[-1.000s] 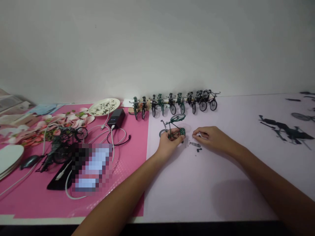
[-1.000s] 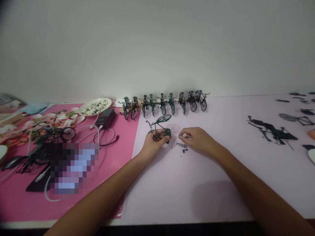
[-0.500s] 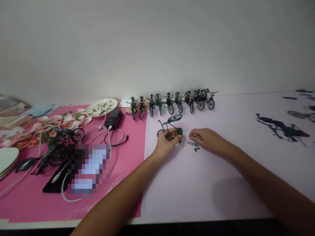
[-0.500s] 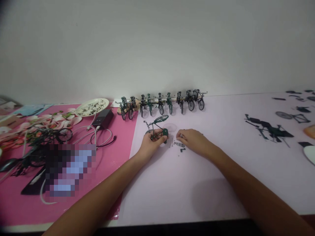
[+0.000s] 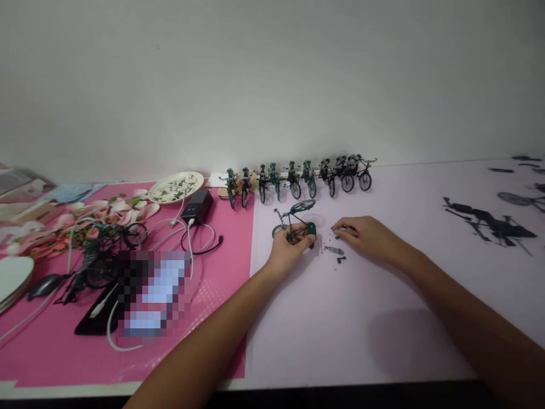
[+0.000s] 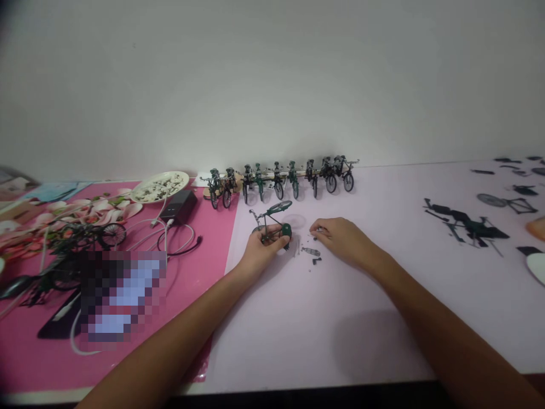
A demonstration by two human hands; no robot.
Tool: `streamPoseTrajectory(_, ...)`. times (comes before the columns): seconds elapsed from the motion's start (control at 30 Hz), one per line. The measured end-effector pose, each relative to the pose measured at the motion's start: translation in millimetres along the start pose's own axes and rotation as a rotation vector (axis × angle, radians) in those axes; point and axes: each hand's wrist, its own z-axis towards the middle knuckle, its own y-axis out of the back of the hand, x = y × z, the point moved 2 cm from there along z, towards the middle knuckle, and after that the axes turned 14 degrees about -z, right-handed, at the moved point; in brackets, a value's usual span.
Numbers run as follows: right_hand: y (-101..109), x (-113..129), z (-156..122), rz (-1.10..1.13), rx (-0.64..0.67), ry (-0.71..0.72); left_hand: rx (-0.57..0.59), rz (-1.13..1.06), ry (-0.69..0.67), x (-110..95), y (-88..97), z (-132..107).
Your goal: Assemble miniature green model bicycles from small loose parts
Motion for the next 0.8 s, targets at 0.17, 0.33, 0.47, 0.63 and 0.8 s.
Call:
streamPoseTrajectory(0.17, -1, 7, -3, -0.031, -0.039, 0.012, -0.006, 0.0, 0.013, 3, 2.3, 2)
streamPoseTrajectory(0.33, -1, 13, -3, -0.045, -0.038, 0.031, 0.005, -0.003, 0.01, 4, 2.2, 2)
streamPoseTrajectory(0.47, -4, 13, -2, -0.054, -0.003, 0.024, 0.008, 0.004, 0.0, 4, 1.7, 3)
streamPoseTrajectory(0.63, -10, 14, -1, -0.092, 0.033, 0.007, 0.024, 0.024, -0.018, 3, 0.8, 2)
streamPoseTrajectory(0.8, -11, 18, -3, -0.129, 0.037, -0.024, 0.027, 0.035, -0.022, 2, -0.2, 2)
